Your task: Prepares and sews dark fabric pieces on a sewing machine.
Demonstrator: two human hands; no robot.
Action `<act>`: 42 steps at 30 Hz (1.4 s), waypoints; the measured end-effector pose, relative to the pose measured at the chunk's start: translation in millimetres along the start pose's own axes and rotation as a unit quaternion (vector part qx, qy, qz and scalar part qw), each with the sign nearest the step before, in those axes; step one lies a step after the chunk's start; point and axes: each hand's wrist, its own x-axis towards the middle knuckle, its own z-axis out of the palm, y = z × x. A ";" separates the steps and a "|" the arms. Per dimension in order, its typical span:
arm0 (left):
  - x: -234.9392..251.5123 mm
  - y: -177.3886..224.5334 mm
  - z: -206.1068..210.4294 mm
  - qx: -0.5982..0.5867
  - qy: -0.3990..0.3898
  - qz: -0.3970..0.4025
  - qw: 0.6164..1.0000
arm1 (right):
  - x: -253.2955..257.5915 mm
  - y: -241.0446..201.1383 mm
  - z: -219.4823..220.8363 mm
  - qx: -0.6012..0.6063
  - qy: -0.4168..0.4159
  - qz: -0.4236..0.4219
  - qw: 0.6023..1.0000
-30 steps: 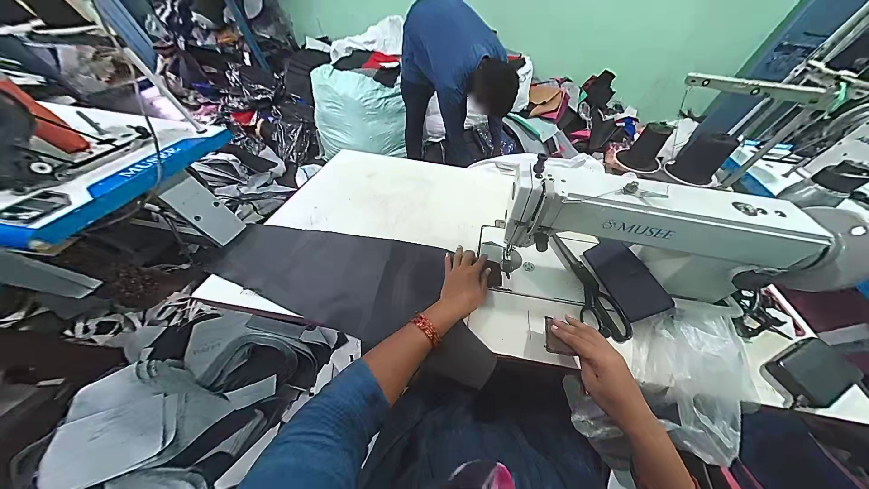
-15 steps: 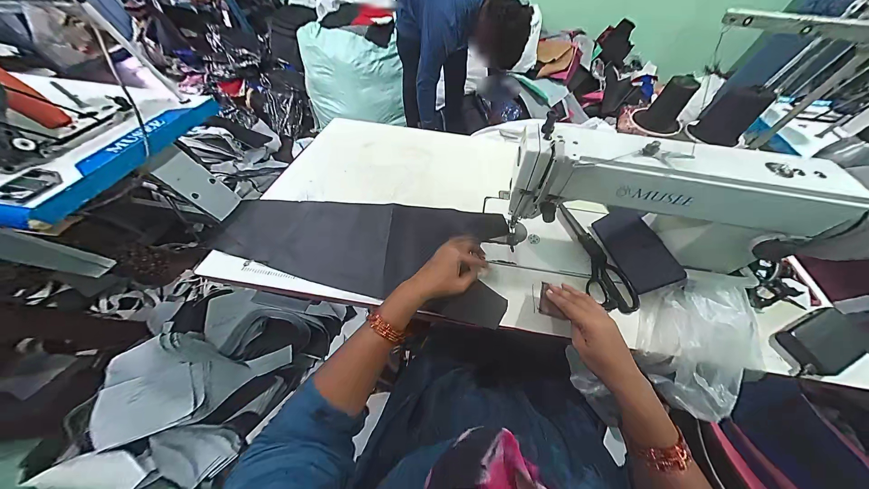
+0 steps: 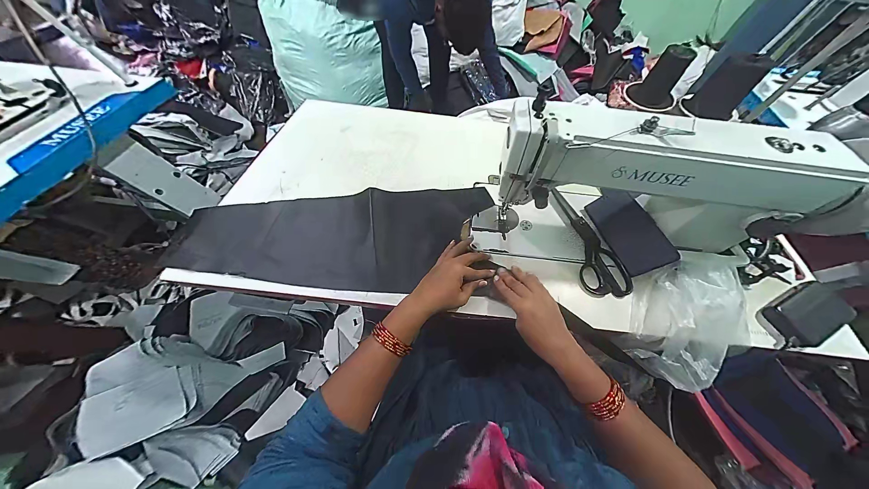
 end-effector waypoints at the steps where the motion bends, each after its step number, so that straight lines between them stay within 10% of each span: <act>1: -0.4 -0.9 0.4 0.000 0.001 0.004 1.000 | -3.8 -3.5 -1.6 0.006 0.001 -0.007 1.000; 11: -3.5 -3.3 -0.4 -0.004 0.010 -0.006 1.000 | -51.6 -13.9 -47.2 0.203 -0.074 0.001 0.976; 18: -5.7 -27.1 14.0 -0.032 0.182 0.059 0.981 | -133.3 24.9 -135.7 0.238 -0.164 0.274 0.917; 22: -9.8 -33.1 7.5 -0.034 0.149 0.044 0.987 | -200.3 35.1 -183.1 0.205 -0.225 0.425 0.852; 27: -11.3 -31.4 1.4 -0.036 0.119 0.038 0.992 | -262.5 37.3 -231.1 0.228 -0.112 0.494 0.832; 33: -11.1 -31.9 5.3 -0.016 0.127 0.036 0.991 | -223.7 85.6 -232.5 0.037 0.185 0.559 0.807; 42: -11.9 -28.1 7.3 0.009 0.131 0.008 0.991 | -132.6 200.1 -185.7 -0.025 0.109 0.670 0.734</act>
